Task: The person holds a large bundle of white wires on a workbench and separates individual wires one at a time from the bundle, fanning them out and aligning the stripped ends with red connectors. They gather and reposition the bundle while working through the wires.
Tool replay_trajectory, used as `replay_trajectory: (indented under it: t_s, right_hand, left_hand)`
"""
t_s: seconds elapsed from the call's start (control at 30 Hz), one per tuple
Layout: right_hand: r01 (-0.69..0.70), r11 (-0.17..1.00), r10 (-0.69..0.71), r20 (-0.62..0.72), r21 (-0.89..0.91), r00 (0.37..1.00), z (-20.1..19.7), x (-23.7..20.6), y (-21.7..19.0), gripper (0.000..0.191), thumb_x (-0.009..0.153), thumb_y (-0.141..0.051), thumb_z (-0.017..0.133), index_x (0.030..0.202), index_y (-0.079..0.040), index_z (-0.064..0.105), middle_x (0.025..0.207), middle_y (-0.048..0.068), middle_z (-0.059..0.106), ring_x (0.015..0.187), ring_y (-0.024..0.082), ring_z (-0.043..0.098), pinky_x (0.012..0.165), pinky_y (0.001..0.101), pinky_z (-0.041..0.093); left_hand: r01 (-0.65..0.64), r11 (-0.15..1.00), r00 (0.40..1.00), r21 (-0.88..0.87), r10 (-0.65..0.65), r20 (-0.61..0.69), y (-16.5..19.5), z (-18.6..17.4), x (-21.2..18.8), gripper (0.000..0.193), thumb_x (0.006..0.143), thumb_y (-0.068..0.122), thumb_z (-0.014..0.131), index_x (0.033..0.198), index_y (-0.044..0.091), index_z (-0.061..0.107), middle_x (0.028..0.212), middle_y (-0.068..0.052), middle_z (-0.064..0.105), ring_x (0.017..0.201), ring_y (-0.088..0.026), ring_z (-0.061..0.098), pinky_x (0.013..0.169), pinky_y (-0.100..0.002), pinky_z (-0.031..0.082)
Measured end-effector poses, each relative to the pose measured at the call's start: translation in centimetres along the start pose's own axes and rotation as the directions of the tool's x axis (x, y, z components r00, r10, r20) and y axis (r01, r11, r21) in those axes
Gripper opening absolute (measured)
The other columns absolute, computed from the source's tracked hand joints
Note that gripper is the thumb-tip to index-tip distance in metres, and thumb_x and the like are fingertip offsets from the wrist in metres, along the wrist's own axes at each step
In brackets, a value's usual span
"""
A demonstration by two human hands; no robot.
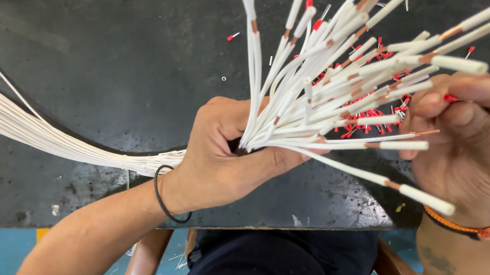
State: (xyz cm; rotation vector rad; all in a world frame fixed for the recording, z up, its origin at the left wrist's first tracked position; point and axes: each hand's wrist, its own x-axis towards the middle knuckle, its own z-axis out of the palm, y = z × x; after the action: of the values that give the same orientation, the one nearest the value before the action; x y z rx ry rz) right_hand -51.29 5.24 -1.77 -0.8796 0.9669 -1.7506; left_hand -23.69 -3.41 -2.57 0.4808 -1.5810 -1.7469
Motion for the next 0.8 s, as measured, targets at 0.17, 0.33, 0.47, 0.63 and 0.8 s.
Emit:
replay_trajectory:
  t_s: [0.17,0.33,0.47,0.63,0.8]
  right_hand:
    - [-0.032,0.999,0.032,0.056,0.001,0.998,-2.1,-0.3,0.6,0.017,0.108,-0.004,0.074,0.108,0.012,0.068,0.093,0.026,0.070,0.069,0.024,0.066,0.062,0.0351,0.051]
    - [-0.023,0.999,0.025,0.083,-0.026,0.996,-1.8,-0.2,0.8,0.024,0.111,-0.011,0.072,0.100,0.009,0.065,0.085,0.025,0.069,0.066,0.024,0.066,0.059,0.0346,0.050]
    - [-0.114,0.991,0.113,-0.019,-0.075,0.993,0.2,-0.1,0.0,0.021,0.111,-0.012,0.068,0.106,0.008,0.064,0.091,0.026,0.067,0.074,0.028,0.069,0.059,0.0370,0.057]
    - [-0.127,0.988,0.143,-0.191,0.092,0.971,1.4,-0.2,0.1,0.017,0.095,-0.010,0.068,0.109,-0.001,0.064,0.099,0.026,0.070,0.080,0.028,0.073,0.059,0.0387,0.063]
    - [-0.120,0.992,0.119,-0.041,-0.025,0.992,-0.7,-0.4,0.6,0.023,0.106,-0.014,0.067,0.109,0.008,0.063,0.099,0.029,0.069,0.077,0.027,0.070,0.061,0.0394,0.061]
  left_hand:
    - [-0.001,1.000,1.000,0.001,0.001,0.020,0.1,0.0,-0.1,0.015,0.103,0.002,0.073,0.118,0.002,0.075,0.105,-0.003,0.080,0.090,-0.002,0.071,0.078,-0.018,0.058]
    - [-0.007,1.000,0.999,0.002,0.006,0.041,0.1,0.1,-0.2,0.018,0.102,0.003,0.074,0.119,0.003,0.076,0.100,-0.003,0.081,0.079,-0.001,0.071,0.069,-0.017,0.056]
    - [-0.027,1.000,0.998,-0.010,0.028,0.062,0.1,0.0,-0.3,0.015,0.103,0.006,0.075,0.118,0.002,0.074,0.102,-0.003,0.080,0.081,-0.002,0.071,0.072,-0.018,0.056]
    - [-0.030,1.000,0.997,-0.001,0.030,0.065,0.0,0.0,-0.3,0.014,0.103,0.007,0.076,0.116,0.003,0.075,0.097,-0.003,0.080,0.078,-0.001,0.071,0.070,-0.018,0.055]
    - [-0.039,0.999,0.997,-0.019,0.040,0.065,-0.2,0.0,-0.4,0.015,0.104,0.007,0.075,0.117,0.003,0.074,0.099,-0.003,0.080,0.080,-0.002,0.071,0.071,-0.018,0.056]
